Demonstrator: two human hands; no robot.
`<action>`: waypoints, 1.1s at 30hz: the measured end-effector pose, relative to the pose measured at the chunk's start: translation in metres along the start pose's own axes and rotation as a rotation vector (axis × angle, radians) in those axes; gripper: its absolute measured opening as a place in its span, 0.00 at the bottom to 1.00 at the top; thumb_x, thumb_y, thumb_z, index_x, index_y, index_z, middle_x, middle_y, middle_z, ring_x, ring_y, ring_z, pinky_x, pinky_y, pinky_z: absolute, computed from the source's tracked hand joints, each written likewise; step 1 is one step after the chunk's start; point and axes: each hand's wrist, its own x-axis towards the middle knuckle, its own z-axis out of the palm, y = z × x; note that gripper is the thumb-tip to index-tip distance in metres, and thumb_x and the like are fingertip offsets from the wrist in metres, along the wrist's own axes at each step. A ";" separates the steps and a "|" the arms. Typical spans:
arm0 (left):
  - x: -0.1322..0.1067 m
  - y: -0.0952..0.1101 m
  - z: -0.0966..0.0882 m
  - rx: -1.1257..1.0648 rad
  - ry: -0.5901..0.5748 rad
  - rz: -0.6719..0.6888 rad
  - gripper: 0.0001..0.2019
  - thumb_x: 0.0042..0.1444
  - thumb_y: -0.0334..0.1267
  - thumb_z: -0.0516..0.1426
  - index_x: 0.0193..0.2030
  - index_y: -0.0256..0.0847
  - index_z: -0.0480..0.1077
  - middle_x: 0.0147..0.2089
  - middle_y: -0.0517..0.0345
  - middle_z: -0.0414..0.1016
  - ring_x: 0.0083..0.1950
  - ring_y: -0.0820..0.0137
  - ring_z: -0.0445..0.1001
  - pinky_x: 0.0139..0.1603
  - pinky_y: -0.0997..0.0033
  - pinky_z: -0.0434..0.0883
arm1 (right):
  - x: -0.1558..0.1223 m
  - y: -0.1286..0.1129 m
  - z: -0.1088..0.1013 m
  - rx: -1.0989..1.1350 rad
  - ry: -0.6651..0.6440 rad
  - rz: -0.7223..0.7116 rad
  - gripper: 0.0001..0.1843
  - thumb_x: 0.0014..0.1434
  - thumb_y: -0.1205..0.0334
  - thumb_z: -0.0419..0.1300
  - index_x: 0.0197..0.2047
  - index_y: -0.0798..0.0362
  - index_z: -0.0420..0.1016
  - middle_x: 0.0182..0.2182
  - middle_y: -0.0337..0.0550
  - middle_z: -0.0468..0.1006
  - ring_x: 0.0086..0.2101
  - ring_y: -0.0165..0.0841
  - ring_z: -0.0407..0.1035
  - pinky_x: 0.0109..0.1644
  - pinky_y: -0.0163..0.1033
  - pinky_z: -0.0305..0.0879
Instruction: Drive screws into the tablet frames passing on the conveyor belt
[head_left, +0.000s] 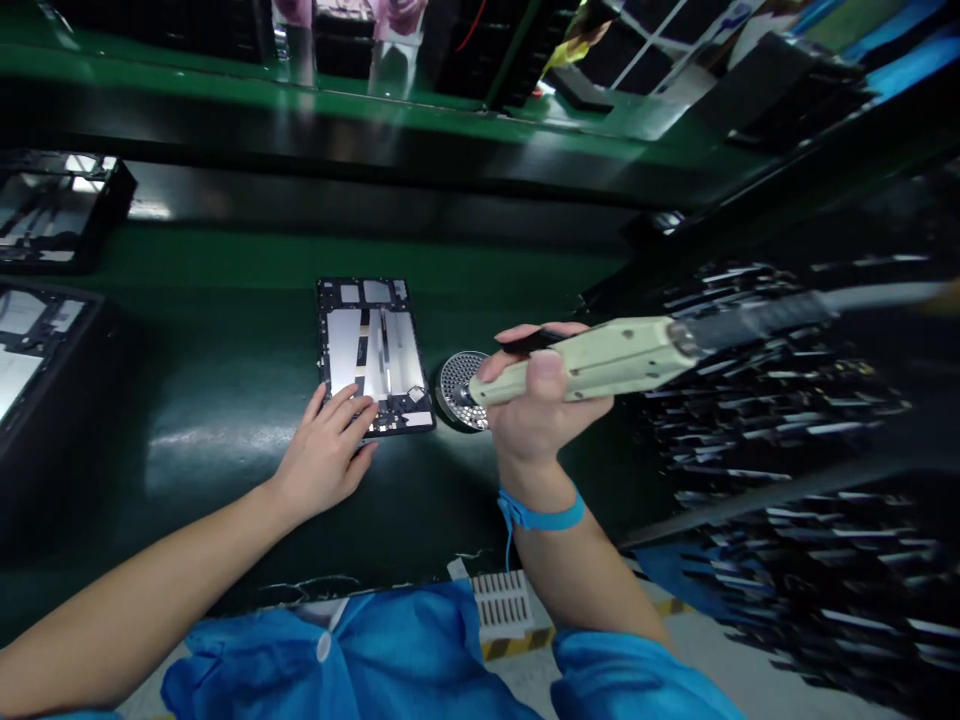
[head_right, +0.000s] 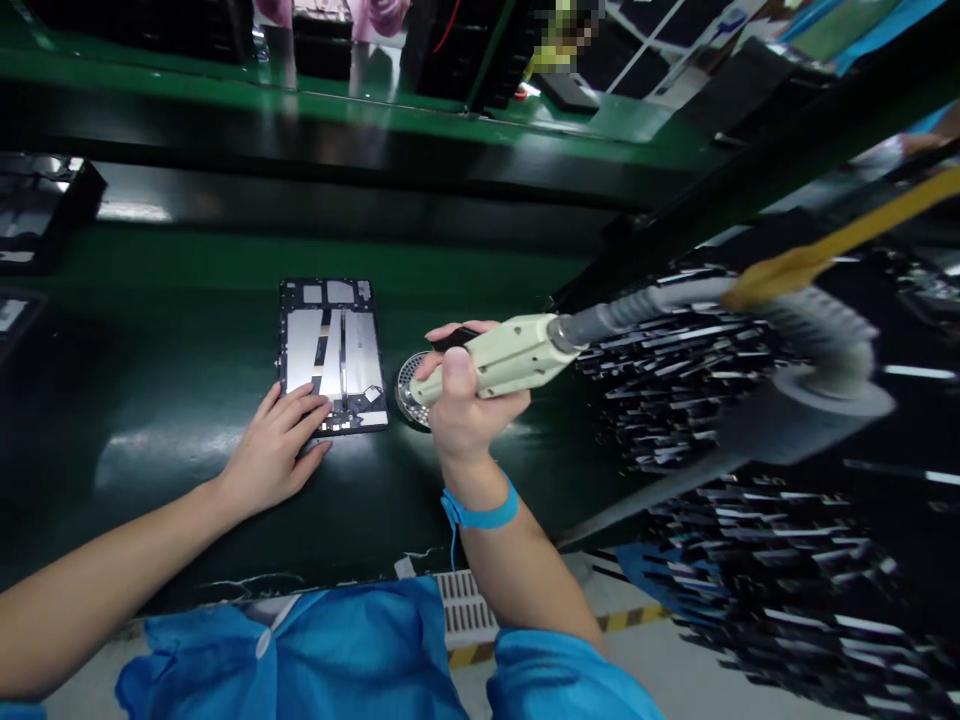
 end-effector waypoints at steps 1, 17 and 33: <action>0.000 0.000 0.000 -0.008 -0.001 0.000 0.21 0.68 0.38 0.53 0.66 0.38 0.67 0.63 0.44 0.73 0.72 0.51 0.63 0.74 0.36 0.56 | -0.005 -0.005 0.007 0.054 -0.039 0.014 0.10 0.61 0.55 0.65 0.44 0.47 0.72 0.34 0.37 0.79 0.18 0.28 0.70 0.19 0.36 0.66; 0.001 -0.001 -0.003 -0.055 -0.038 -0.004 0.22 0.67 0.41 0.55 0.65 0.39 0.67 0.65 0.45 0.71 0.73 0.52 0.61 0.76 0.38 0.52 | -0.055 0.003 0.038 0.155 -0.418 0.211 0.17 0.61 0.52 0.65 0.50 0.48 0.69 0.39 0.41 0.78 0.27 0.31 0.75 0.37 0.45 0.80; 0.006 -0.001 0.016 0.057 0.016 -0.019 0.19 0.68 0.43 0.55 0.63 0.41 0.69 0.62 0.46 0.75 0.70 0.56 0.65 0.73 0.41 0.58 | -0.059 0.012 0.031 0.120 -0.402 0.262 0.15 0.59 0.60 0.67 0.48 0.49 0.71 0.38 0.42 0.79 0.28 0.33 0.76 0.34 0.43 0.78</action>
